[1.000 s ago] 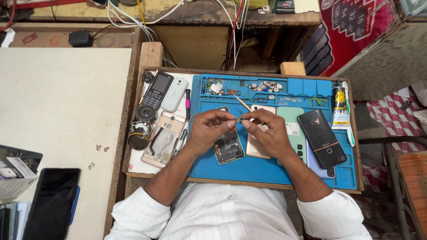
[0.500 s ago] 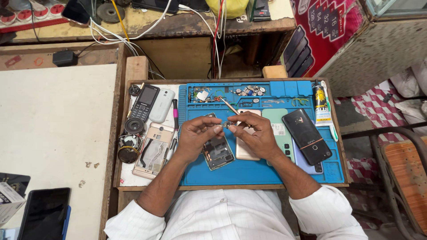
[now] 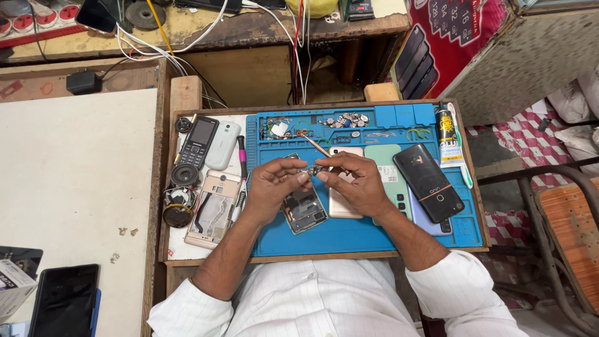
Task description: The person repairs a disassembled smartphone at a workbench. They hold the phone chassis and use tweezers to manipulate small internal components, then work on the exposed motherboard, prying and adjusting parts with the tool and repositioning the board and other phone parts on the mat.
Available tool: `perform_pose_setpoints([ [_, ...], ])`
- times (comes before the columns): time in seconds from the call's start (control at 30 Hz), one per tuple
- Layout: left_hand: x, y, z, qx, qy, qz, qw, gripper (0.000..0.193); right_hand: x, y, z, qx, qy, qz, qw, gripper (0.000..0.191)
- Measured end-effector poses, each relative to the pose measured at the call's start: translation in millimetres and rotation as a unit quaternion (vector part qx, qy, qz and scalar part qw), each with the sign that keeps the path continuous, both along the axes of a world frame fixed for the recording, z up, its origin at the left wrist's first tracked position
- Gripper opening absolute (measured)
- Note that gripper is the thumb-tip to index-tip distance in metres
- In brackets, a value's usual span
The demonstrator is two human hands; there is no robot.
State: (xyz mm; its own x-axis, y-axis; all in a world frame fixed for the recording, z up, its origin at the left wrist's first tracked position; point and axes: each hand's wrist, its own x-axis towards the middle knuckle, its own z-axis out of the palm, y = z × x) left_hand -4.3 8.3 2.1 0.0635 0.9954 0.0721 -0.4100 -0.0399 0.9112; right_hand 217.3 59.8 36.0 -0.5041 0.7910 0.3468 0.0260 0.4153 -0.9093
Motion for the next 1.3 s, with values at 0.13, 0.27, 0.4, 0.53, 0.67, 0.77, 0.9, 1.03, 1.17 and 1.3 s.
perform_pose_setpoints([
  [0.13,0,0,-3,-0.01,0.01,-0.007,1.0,0.024,1,1,-5,0.001,0.0,-0.003,1.0,0.029],
  [0.27,1,0,-2,-0.019,0.036,-0.008,0.999,0.024,0,2,-9,-0.024,0.002,0.0,1.0,0.029],
  [0.4,3,0,3,0.0,0.094,-0.03,0.995,0.021,1,3,-8,-0.022,0.014,-0.002,1.0,0.028],
  [0.53,4,0,5,0.01,0.114,-0.035,0.993,0.022,2,3,-7,-0.033,0.029,0.009,0.999,0.026],
  [0.67,6,-2,-1,0.022,0.086,-0.048,0.995,0.023,6,1,-9,-0.07,0.035,0.016,0.997,0.025],
  [0.77,6,-4,-5,0.026,0.077,-0.043,0.996,0.022,7,1,-9,-0.08,0.048,0.021,0.995,0.024],
  [0.9,6,-4,-6,0.046,0.101,-0.04,0.993,0.021,6,2,-6,-0.073,0.066,0.034,0.995,0.024],
  [1.03,8,-3,-3,0.054,0.096,-0.037,0.993,0.02,4,0,-1,-0.07,0.051,0.035,0.996,0.024],
  [1.17,9,-1,0,0.017,0.072,0.005,0.997,0.023,5,2,6,-0.028,0.024,0.005,0.999,0.031],
  [1.3,7,1,1,0.011,0.103,0.108,0.989,0.021,21,8,17,0.069,-0.151,-0.08,0.983,0.036],
])
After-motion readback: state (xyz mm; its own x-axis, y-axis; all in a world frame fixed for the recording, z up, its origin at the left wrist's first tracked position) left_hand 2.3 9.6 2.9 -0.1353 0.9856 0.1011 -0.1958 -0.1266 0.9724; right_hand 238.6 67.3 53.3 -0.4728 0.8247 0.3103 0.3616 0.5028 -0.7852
